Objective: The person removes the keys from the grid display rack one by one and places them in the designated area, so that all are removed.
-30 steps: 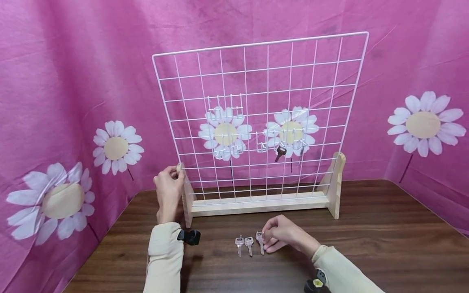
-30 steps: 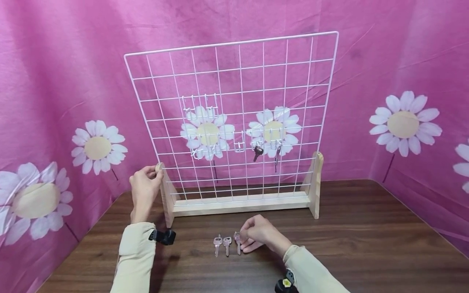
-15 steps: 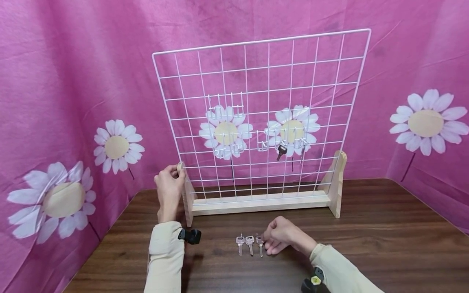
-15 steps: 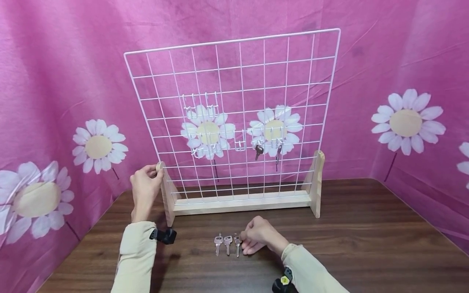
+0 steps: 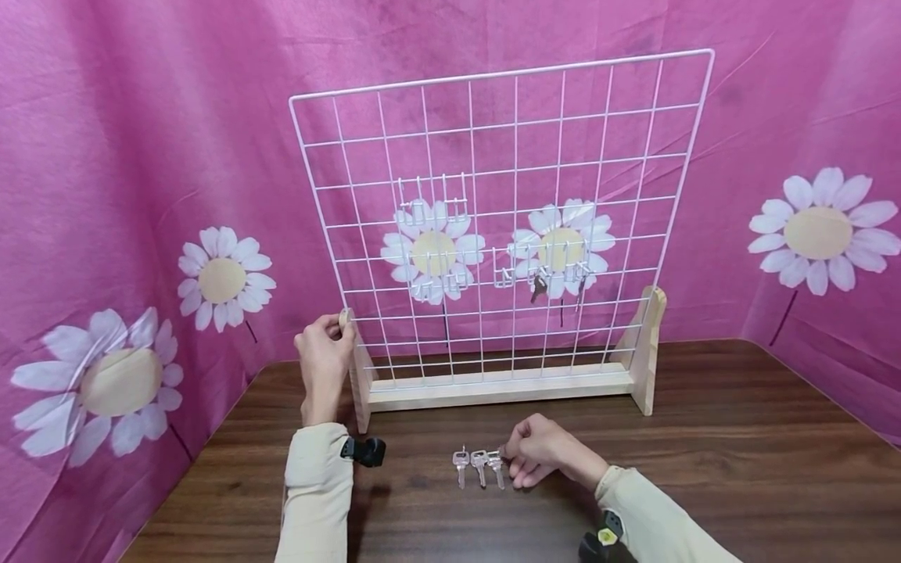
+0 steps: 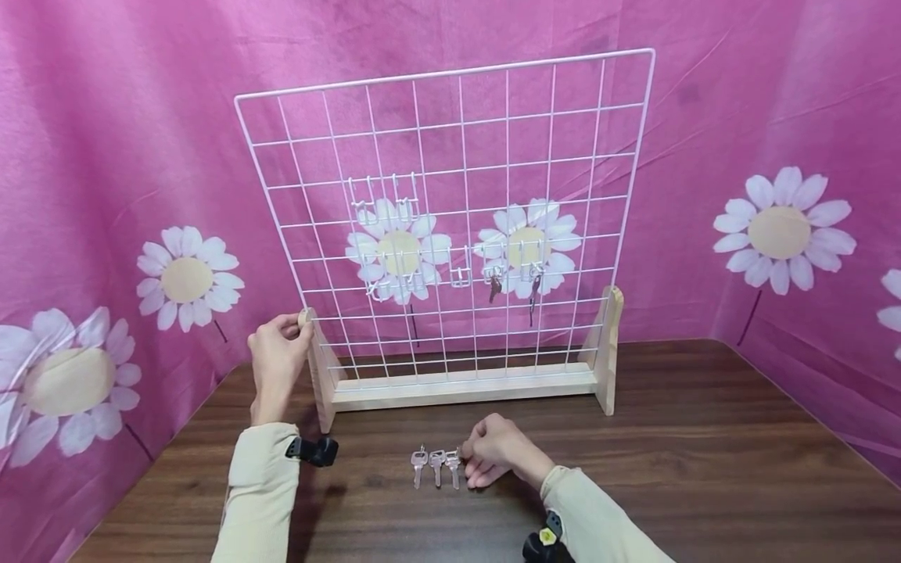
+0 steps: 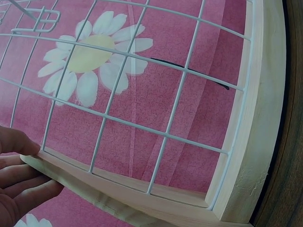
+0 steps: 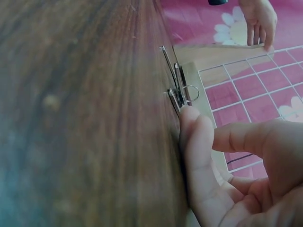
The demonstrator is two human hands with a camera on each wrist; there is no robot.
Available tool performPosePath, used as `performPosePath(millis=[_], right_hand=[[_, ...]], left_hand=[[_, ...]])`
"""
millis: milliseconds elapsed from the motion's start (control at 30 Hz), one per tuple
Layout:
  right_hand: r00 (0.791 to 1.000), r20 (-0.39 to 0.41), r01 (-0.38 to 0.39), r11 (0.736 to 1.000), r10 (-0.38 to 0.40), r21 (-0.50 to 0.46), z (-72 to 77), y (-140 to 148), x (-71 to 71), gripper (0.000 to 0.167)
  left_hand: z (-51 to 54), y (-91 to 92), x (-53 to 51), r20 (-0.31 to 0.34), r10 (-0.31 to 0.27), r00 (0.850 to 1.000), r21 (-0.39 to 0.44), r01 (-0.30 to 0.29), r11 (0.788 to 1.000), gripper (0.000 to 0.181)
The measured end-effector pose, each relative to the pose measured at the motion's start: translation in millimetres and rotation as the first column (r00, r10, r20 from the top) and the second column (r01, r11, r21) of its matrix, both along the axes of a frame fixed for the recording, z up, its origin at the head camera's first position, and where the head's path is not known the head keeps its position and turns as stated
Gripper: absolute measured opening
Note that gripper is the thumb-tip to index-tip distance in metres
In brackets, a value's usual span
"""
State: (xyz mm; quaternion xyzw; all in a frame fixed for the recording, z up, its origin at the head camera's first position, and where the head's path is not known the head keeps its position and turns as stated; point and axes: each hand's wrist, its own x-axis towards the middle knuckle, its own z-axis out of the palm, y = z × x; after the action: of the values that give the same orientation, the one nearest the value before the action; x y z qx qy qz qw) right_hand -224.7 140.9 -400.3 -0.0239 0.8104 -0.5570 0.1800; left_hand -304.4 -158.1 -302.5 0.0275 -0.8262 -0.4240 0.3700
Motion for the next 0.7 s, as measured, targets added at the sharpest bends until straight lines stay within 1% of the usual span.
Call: performPosePath(millis=[133, 200, 400, 467, 700], right_hand=[[1.0, 0.008, -0.022, 1.0, 0.022, 0.008, 1.7, 3.7, 3.0, 0.009], [0.999, 0.017, -0.047, 0.999, 0.047, 0.007, 2.1, 5.9, 4.7, 0.012], [0.987, 0.036, -0.156, 0.986, 0.158, -0.06, 0.8, 8.5, 9.1, 0.02], [0.983, 0.042, -0.178, 0.981, 0.181, -0.077, 0.1, 7.5, 10.0, 0.02], [0.977, 0.047, -0.205, 0.974, 0.21, -0.102, -1.3, 9.1, 9.3, 0.021]], left_hand=[[0.3, -0.9, 0.3, 0.01, 0.002, 1.0, -0.006, -0.002, 1.0, 0.027], [0.3, -1.3, 0.5, 0.013, -0.002, 1.0, -0.005, 0.002, 1.0, 0.027], [0.5, -1.2, 0.1, -0.003, 0.01, 1.0, -0.008, -0.01, 1.0, 0.027], [-0.1, -1.3, 0.4, -0.007, 0.009, 1.0, -0.009, -0.009, 1.0, 0.027], [-0.7, -0.5, 1.5, -0.003, -0.002, 1.0, -0.007, 0.002, 1.0, 0.027]])
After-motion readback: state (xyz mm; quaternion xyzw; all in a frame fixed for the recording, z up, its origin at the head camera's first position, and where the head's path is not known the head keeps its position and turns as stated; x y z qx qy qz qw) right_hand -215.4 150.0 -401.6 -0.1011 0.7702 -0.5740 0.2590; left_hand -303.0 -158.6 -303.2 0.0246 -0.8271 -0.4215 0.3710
